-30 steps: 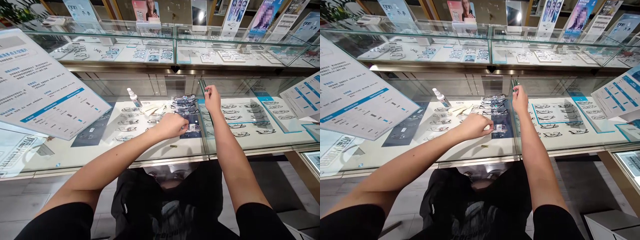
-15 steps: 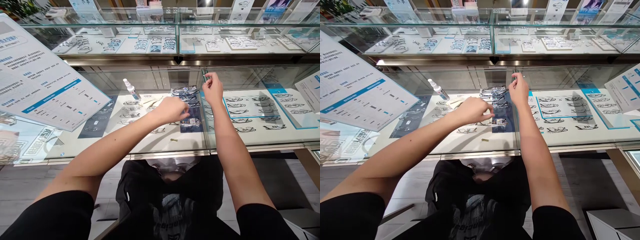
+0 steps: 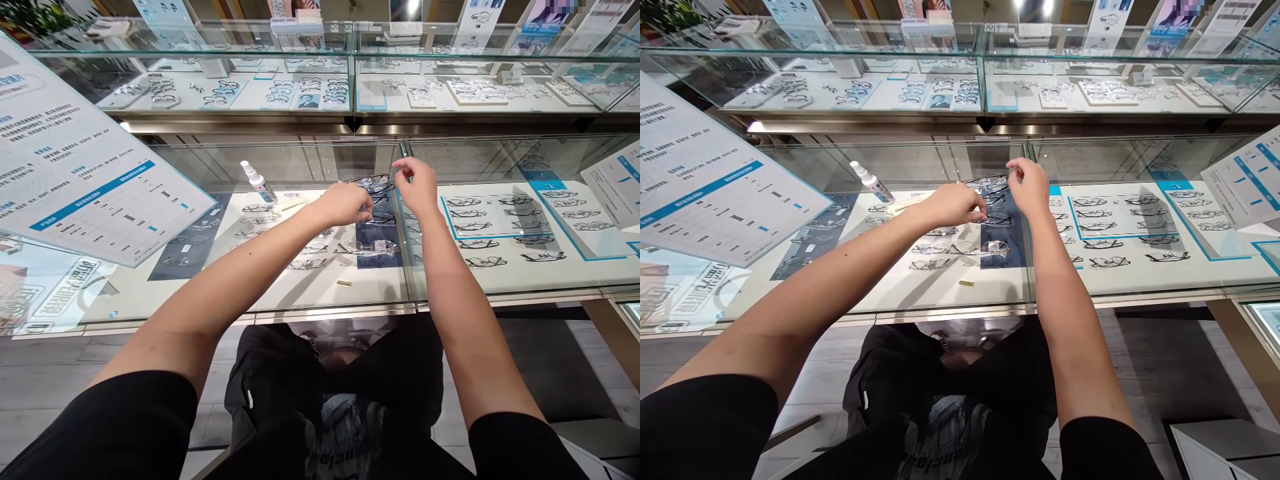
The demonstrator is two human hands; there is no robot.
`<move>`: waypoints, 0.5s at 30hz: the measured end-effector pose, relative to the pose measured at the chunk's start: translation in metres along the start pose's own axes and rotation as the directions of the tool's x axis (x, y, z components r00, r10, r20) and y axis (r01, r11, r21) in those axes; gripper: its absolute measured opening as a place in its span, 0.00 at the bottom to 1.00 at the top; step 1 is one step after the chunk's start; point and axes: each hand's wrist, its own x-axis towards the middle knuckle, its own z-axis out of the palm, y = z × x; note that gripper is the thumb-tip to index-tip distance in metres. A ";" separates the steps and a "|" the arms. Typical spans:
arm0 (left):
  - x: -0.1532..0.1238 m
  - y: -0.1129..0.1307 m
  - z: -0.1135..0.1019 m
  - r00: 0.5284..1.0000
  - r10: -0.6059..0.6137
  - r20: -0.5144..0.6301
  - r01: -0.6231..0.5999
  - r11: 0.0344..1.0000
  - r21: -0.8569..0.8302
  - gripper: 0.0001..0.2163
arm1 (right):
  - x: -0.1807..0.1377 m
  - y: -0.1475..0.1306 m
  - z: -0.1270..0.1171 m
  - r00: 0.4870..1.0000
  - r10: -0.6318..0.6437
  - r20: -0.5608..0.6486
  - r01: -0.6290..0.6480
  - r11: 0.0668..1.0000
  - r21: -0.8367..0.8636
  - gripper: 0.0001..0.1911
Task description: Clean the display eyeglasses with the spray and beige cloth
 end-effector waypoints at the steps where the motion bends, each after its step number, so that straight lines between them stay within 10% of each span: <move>1: -0.005 -0.001 -0.003 1.000 0.015 -0.014 -0.016 0.998 -0.058 0.06 | -0.001 -0.003 0.001 1.000 -0.019 0.023 0.019 1.000 -0.019 0.13; 9: -0.077 -0.050 -0.035 0.982 -0.144 -0.125 0.050 0.828 -0.558 0.11 | -0.016 -0.027 0.019 0.958 -0.085 0.273 0.131 0.979 -0.158 0.09; 15: -0.095 -0.088 -0.006 0.818 -0.403 -0.411 -0.020 0.693 -0.721 0.11 | -0.021 -0.047 0.026 0.944 -0.138 0.301 0.215 0.947 -0.238 0.10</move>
